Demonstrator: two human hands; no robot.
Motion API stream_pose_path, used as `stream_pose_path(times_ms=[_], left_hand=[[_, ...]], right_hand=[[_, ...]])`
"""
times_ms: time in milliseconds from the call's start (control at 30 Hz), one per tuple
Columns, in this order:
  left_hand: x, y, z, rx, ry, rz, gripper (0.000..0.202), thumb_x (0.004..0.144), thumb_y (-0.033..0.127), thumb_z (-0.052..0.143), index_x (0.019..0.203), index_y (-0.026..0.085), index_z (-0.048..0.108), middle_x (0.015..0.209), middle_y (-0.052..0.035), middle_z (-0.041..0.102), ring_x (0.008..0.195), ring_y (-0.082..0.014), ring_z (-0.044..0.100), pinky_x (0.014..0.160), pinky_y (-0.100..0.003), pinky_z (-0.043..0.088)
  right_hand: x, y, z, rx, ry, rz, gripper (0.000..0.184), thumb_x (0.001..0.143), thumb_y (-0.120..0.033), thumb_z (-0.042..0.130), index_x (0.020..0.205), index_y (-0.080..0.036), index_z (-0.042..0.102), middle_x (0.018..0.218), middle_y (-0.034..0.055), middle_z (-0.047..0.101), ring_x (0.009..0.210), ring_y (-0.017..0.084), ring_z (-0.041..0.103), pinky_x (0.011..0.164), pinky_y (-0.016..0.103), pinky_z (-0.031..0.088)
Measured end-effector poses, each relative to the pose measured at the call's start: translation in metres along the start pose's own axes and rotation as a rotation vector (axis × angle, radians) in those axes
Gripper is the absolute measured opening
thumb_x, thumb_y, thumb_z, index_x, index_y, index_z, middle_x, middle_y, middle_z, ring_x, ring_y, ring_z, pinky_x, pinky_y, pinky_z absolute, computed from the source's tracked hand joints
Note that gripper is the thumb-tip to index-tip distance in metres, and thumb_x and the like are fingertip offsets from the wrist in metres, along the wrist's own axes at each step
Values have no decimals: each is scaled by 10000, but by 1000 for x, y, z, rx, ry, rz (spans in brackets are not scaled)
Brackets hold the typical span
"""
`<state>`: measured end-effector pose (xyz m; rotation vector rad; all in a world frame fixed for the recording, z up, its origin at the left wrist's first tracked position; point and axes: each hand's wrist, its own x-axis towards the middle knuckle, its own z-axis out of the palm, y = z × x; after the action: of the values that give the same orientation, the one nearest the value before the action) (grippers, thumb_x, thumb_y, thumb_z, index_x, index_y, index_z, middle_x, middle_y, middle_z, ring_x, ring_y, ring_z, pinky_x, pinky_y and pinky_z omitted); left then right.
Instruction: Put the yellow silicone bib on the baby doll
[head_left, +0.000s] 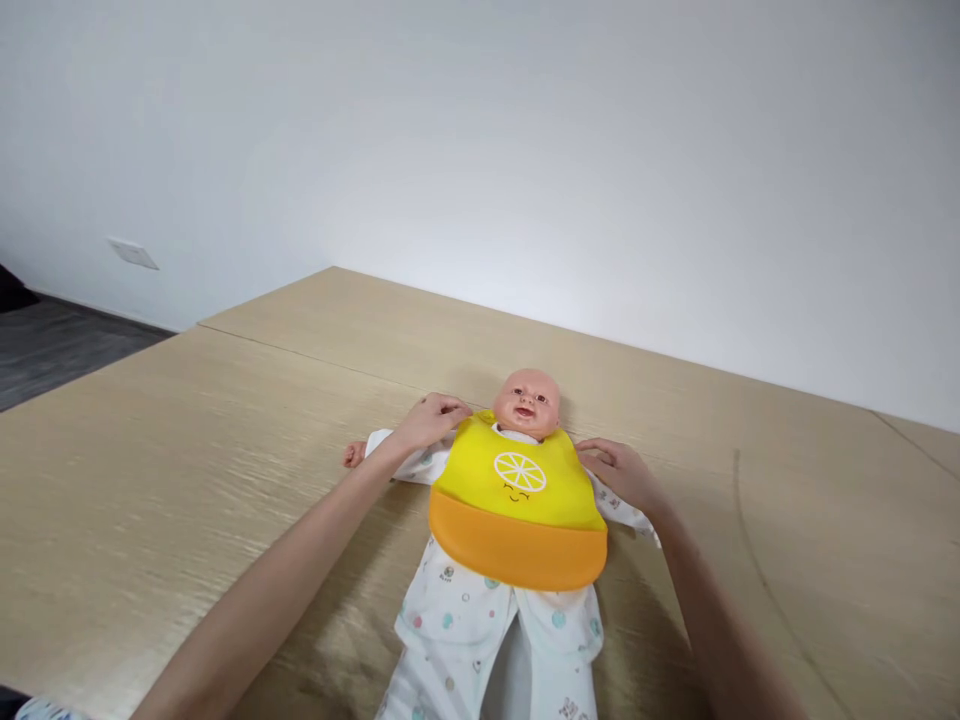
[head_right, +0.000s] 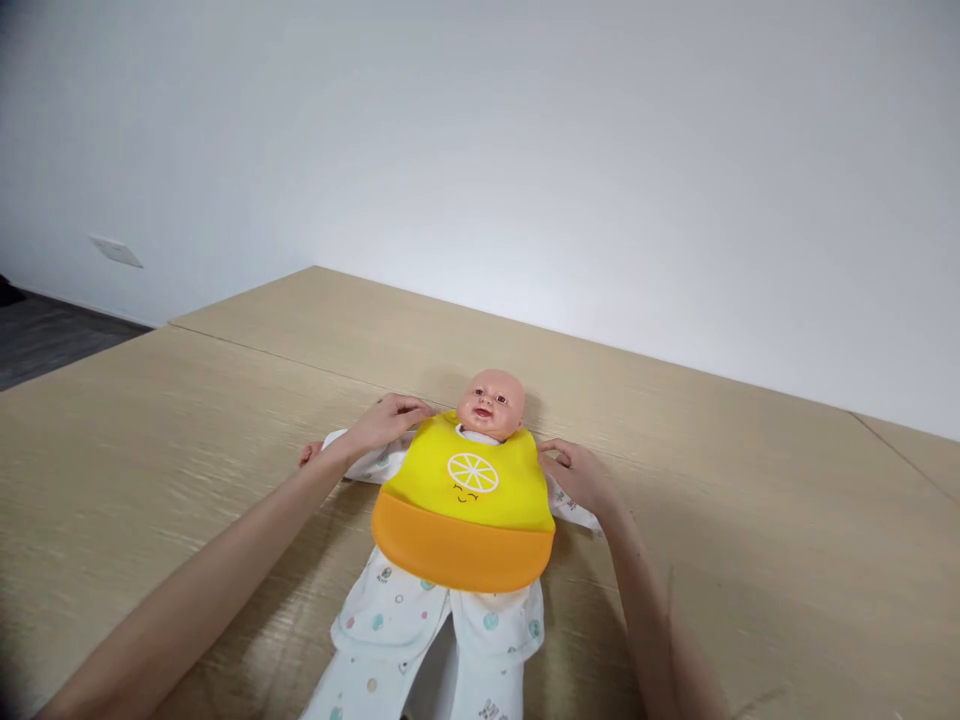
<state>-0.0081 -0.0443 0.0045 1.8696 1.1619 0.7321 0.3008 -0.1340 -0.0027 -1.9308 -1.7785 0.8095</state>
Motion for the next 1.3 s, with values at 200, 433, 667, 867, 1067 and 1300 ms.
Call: stream_pose_path(times_ms=[200,433,667,867,1067,1300], left_hand=[[2,-5,-5,142,164,-61,310,726,365,430,712,145,649,693,-20,637,706,-166,541,623,-238,393],[3,-13,-6,515,151,-23,275,772,325,387,715,163,602,698,-46,627,678,-167,550,605,-248,350],[-3,-12,4,446,11,8,444,848,488,269,791,179,584,777,-54,633,733,-180,562,619,-251,350],[-18,-9,10,285,-181,-24,363,807,461,355,800,181,587,815,-28,622,733,-174,550,609,-243,346],[-44,-18,18,219,-261,-128,299,756,419,417,685,173,572,651,6,562,631,-157,513,554,-241,312],[-29,-10,36,-73,-78,-217,310,711,398,480,849,134,566,819,-45,610,764,-197,549,608,-250,389]], right_hand=[[6,28,-19,-193,205,99,273,768,-340,415,883,-212,628,685,18,588,591,115,499,548,226,317],[11,40,-7,-182,364,114,242,745,-239,408,868,-177,607,906,51,623,792,139,555,704,245,373],[7,8,15,-51,121,-91,361,858,-424,317,959,-186,569,1008,40,598,939,156,527,825,275,370],[1,-7,21,189,-22,-132,447,836,-485,367,1112,-155,489,1101,62,558,985,159,514,824,262,392],[-29,-13,25,20,-80,-72,351,830,-460,371,833,-149,534,812,26,597,755,156,537,641,254,370],[-35,-36,24,546,-139,59,672,722,-404,585,1300,-236,287,1255,46,470,1045,179,531,815,276,476]])
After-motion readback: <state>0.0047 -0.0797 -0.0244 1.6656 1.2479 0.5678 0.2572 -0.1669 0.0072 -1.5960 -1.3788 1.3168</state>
